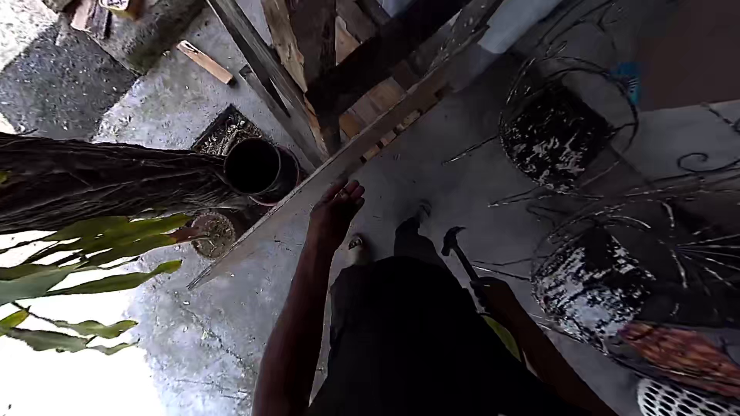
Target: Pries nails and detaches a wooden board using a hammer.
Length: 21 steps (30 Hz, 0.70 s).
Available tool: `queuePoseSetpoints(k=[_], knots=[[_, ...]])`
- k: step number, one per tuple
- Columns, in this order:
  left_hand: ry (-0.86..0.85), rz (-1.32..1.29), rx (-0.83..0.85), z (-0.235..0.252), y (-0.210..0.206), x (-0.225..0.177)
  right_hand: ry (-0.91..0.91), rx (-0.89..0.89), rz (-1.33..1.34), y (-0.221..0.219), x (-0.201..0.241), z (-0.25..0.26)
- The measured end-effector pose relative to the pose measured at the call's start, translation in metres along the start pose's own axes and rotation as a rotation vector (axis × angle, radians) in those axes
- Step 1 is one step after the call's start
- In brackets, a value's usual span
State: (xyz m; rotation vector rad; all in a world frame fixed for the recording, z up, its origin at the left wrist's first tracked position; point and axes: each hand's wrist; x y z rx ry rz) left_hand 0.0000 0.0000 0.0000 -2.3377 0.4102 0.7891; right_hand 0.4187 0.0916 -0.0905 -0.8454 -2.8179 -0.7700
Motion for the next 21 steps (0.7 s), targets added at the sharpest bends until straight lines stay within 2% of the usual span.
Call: queuePoseSetpoints(k=[6, 9, 15, 19, 21], knots=[[0.056, 0.096, 0.201, 0.016, -0.053, 0.011, 0.125, -0.194, 0.164, 0.011, -0.017, -0.07], [0.115, 0.159, 0.261, 0.021, -0.089, 0.025, 0.122, -0.176, 0.23, 0.023, 0.008, -0.082], [0.24, 0.481, 0.248, 0.025, -0.161, 0.074, 0.341, -0.143, 0.444, 0.052, 0.056, -0.067], [0.277, 0.755, 0.361, 0.034, -0.204, 0.124, 0.527, -0.012, 0.606, 0.083, 0.098, -0.045], [0.291, 0.839, 0.392, 0.039, -0.224, 0.146, 0.546, 0.048, 0.673, 0.092, 0.11, -0.028]])
Point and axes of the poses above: each hand's wrist, its own z-axis towards the middle knuckle, its own y-axis out of the back of the hand, x = y × z, and after that the axes turned 8 degrees about z, right-handed
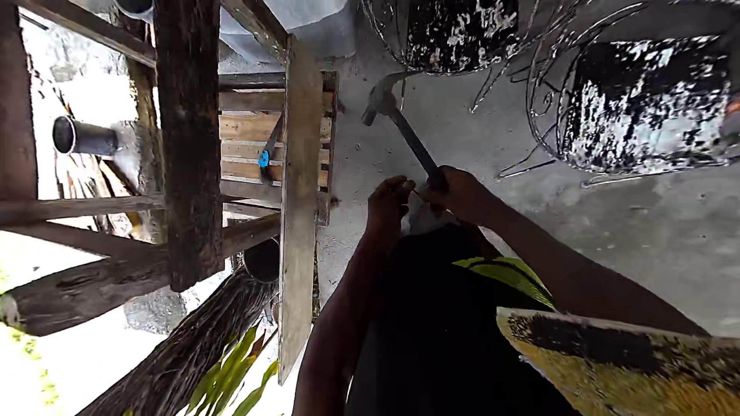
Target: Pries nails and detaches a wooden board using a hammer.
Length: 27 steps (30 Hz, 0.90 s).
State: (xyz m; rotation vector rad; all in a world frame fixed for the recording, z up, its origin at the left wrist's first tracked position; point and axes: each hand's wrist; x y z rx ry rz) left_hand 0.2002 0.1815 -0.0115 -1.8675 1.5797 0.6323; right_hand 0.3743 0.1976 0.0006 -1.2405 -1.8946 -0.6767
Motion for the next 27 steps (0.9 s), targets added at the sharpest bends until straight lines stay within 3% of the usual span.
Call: queuePoseSetpoints(k=[8, 14, 19, 22, 25, 27], knots=[[0.081, 0.266, -0.001, 0.055, -0.031, -0.023, -0.192, -0.022, 0.149, 0.02, 0.005, 0.053], [0.216, 0.528, 0.125, 0.122, -0.024, -0.055, -0.316, -0.15, 0.269, 0.022, -0.005, 0.105], [0.001, 1.124, 0.105, 0.265, 0.017, -0.138, -0.426, -0.284, 0.365, 0.008, -0.006, 0.148], [-0.12, 1.592, 0.147, 0.371, 0.04, -0.205, -0.328, -0.319, 0.386, -0.016, -0.033, 0.164], [-0.085, 2.136, 0.16, 0.469, 0.053, -0.255, -0.278, -0.434, 0.379, -0.054, -0.081, 0.212], [0.014, 2.433, 0.131, 0.518, 0.067, -0.267, -0.321, -0.413, 0.42, -0.066, -0.1, 0.25]])
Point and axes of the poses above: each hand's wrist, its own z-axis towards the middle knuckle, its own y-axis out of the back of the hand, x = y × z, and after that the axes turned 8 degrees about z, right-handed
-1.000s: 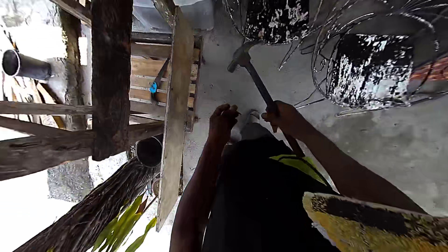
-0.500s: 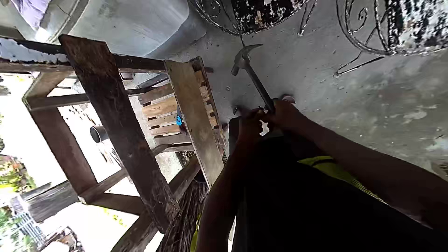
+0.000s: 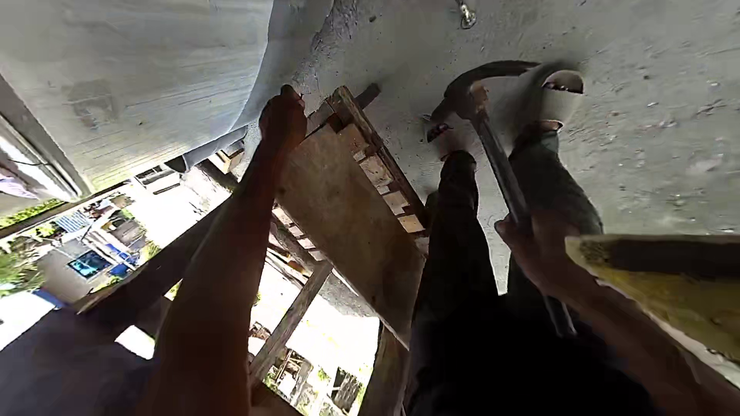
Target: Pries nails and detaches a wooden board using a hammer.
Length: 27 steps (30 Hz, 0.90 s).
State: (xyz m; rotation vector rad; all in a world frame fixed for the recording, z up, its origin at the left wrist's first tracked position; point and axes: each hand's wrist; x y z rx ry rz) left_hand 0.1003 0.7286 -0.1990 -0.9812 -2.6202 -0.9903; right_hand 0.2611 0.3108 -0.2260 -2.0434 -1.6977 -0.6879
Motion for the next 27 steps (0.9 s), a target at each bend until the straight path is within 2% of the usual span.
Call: queuePoseSetpoints(k=[2, 6, 9, 12, 17, 22, 24, 27], knots=[[0.065, 0.183, 0.08, 0.037, -0.009, 0.007, -0.113, 0.072, -0.007, -0.011, -0.003, 0.03], [0.065, 0.398, 0.232, 0.06, -0.044, -0.013, -0.073, 0.145, 0.061, -0.047, -0.03, 0.059], [0.029, 0.547, 0.277, 0.057, -0.068, -0.027, -0.148, 0.257, 0.153, -0.072, -0.015, 0.065], [-0.005, 0.602, 0.272, 0.06, -0.073, -0.026, -0.117, 0.283, 0.278, -0.103, 0.012, 0.072], [-0.038, 0.598, 0.262, 0.064, -0.074, -0.022, -0.109, 0.323, 0.387, -0.149, 0.054, 0.09], [-0.027, 0.572, 0.255, 0.064, -0.074, -0.017, -0.174, 0.546, 0.294, -0.172, 0.075, 0.109], [-0.041, 0.461, 0.22, 0.069, -0.07, -0.01, -0.191, 0.575, 0.272, -0.168, 0.076, 0.113], [-0.169, 0.164, 0.134, 0.078, -0.06, 0.007, -0.17, 0.47, 0.309, -0.157, 0.065, 0.103]])
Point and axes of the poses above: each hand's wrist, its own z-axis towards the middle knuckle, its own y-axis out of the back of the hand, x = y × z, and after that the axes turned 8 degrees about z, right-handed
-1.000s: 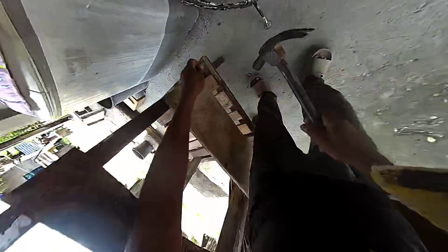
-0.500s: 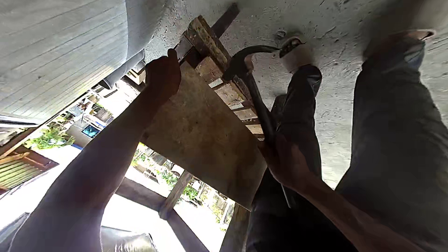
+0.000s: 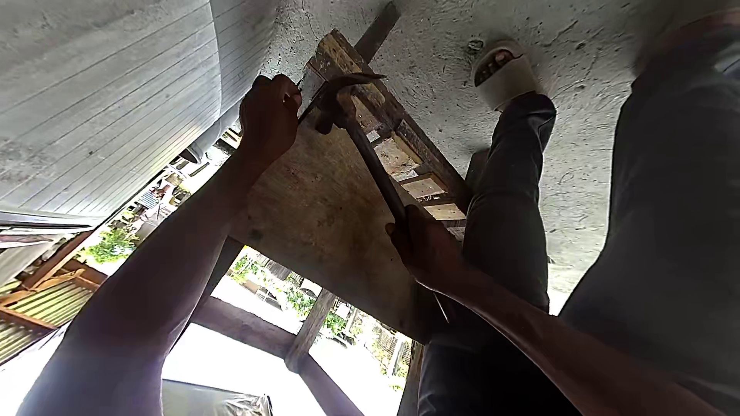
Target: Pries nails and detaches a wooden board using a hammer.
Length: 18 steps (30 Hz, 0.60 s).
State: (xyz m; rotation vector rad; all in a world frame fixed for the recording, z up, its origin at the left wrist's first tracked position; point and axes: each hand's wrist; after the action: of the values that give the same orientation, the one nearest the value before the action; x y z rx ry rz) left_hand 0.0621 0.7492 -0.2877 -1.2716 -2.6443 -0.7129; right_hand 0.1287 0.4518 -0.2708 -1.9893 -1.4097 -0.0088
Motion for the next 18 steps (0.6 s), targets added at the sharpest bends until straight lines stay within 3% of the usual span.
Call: queuePoseSetpoints(k=[5, 9, 15, 18], knots=[[-0.228, -0.199, 0.065, 0.011, 0.004, 0.004, 0.071, -0.24, 0.0, 0.009, -0.034, -0.018], [-0.29, -0.194, 0.114, 0.011, -0.006, 0.008, 0.079, -0.277, -0.009, 0.02, -0.043, -0.026], [-0.366, -0.222, 0.031, 0.009, -0.017, 0.019, 0.357, -0.409, -0.031, 0.016, -0.055, -0.034], [-0.391, -0.22, 0.025, 0.006, -0.017, 0.021, 0.372, -0.427, -0.001, 0.02, -0.043, -0.038]])
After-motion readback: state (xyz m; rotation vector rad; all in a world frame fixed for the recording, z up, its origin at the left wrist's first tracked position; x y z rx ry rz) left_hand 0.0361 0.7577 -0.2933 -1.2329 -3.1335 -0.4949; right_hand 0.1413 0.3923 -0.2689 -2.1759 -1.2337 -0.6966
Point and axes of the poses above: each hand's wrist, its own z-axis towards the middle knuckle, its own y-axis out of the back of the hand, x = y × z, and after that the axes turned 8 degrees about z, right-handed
